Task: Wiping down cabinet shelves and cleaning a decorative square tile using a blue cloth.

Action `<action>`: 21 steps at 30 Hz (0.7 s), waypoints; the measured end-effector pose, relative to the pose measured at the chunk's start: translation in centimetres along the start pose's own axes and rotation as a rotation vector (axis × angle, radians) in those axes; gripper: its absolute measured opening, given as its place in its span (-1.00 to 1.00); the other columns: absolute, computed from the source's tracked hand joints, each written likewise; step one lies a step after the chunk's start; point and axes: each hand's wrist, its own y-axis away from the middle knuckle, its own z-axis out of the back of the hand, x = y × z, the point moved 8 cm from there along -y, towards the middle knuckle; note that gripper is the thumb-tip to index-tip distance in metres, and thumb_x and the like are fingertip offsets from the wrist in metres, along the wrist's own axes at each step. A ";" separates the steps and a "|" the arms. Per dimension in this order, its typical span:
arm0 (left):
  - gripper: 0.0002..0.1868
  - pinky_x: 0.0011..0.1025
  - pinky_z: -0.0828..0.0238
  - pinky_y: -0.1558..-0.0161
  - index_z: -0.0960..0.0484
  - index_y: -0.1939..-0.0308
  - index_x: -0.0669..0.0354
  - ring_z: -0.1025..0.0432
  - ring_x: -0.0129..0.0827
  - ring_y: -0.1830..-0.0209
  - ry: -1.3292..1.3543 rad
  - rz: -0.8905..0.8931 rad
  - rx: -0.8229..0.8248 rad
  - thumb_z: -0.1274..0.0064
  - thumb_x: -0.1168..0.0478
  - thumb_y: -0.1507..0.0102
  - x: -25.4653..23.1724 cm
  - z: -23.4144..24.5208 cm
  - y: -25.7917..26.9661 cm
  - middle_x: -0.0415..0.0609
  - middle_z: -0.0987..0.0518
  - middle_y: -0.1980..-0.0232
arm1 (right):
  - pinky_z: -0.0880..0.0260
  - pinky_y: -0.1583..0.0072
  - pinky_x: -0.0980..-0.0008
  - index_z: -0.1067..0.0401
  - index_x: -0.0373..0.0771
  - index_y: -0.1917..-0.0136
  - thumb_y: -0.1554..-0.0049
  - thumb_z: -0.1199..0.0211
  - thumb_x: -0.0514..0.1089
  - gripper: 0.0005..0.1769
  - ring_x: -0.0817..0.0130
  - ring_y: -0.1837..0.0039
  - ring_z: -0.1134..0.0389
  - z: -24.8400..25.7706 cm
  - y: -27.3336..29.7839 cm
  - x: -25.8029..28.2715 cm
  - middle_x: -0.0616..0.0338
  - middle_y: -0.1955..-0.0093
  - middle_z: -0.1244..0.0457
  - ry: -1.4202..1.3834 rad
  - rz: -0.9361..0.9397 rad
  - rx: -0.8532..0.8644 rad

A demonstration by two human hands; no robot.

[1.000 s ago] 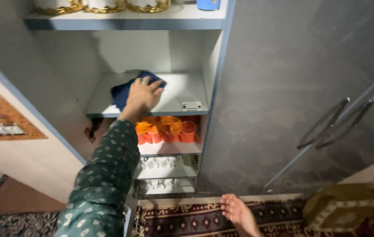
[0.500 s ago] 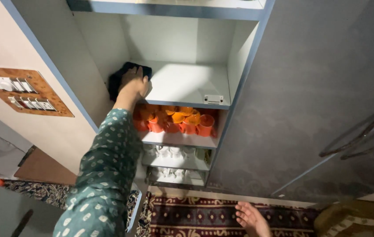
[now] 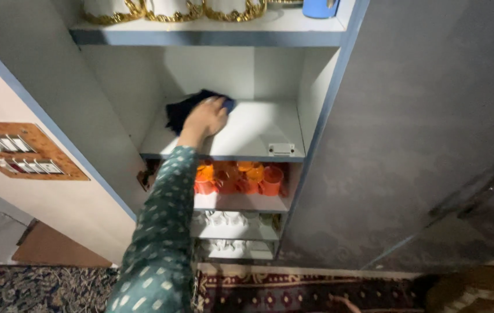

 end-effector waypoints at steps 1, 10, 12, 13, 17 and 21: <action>-0.37 -0.23 0.04 -0.50 -0.30 -0.48 0.15 -0.10 -0.06 -0.54 0.005 0.001 0.008 0.30 -0.03 -0.37 -2.0 -0.6 -0.2 0.13 -0.23 -0.54 | -0.22 -0.34 -0.09 -0.25 -0.39 -0.45 -0.33 0.08 0.18 -0.33 -0.01 -0.35 -0.29 -0.7 0.7 0.0 -0.20 -0.37 -0.24 -0.001 -0.005 -0.007; -0.58 -0.24 -0.27 -0.47 -0.55 -0.30 0.15 -0.37 -0.10 -0.45 -0.177 -0.535 -0.062 0.30 0.09 -0.50 -19.7 -6.2 -4.8 0.04 -0.48 -0.45 | -0.32 -0.27 -0.08 -0.32 -0.38 -0.36 -0.26 0.03 0.14 -0.38 -0.04 -0.25 -0.35 0.1 5.5 2.9 -0.22 -0.27 -0.29 -0.191 -0.147 -0.481; -0.54 -0.18 -0.27 -0.31 -0.52 -0.28 0.14 -0.35 -0.03 -0.32 0.123 -0.220 0.113 0.22 0.00 -0.42 -18.7 -4.0 -3.3 0.12 -0.45 -0.35 | -0.32 -0.24 -0.08 -0.30 -0.37 -0.35 -0.24 0.00 0.13 -0.39 -0.04 -0.22 -0.35 1.2 6.9 2.8 -0.20 -0.26 -0.30 -0.177 -0.118 -0.418; -0.54 -0.18 -0.27 -0.31 -0.52 -0.28 0.14 -0.35 -0.03 -0.32 0.122 -0.215 0.114 0.22 0.00 -0.42 -18.6 -3.9 -2.5 0.12 -0.45 -0.35 | -0.33 -0.23 -0.08 -0.30 -0.37 -0.34 -0.23 -0.02 0.13 -0.40 -0.03 -0.21 -0.35 1.7 7.3 2.5 -0.19 -0.26 -0.30 -0.172 -0.105 -0.382; -0.59 -0.14 -0.32 -0.30 -0.55 -0.27 0.07 -0.37 -0.03 -0.34 -0.122 -0.316 0.077 0.16 0.03 -0.43 -14.4 -5.8 -3.2 0.10 -0.47 -0.35 | -0.34 -0.26 -0.08 -0.27 -0.41 -0.36 -0.23 -0.08 0.07 -0.41 -0.04 -0.24 -0.36 -3.1 6.0 6.6 -0.22 -0.26 -0.30 -0.088 0.051 -0.376; -0.35 -0.15 -0.09 -0.45 -0.39 -0.44 0.00 -0.20 -0.07 -0.49 0.065 0.171 -0.030 0.21 -0.19 -0.35 -3.5 1.1 1.2 0.02 -0.35 -0.48 | -0.38 -0.32 0.02 -0.27 -0.38 -0.45 -0.25 -0.08 0.00 -0.40 0.03 -0.32 -0.37 -7.0 3.7 10.5 -0.20 -0.35 -0.31 0.197 -0.199 -0.596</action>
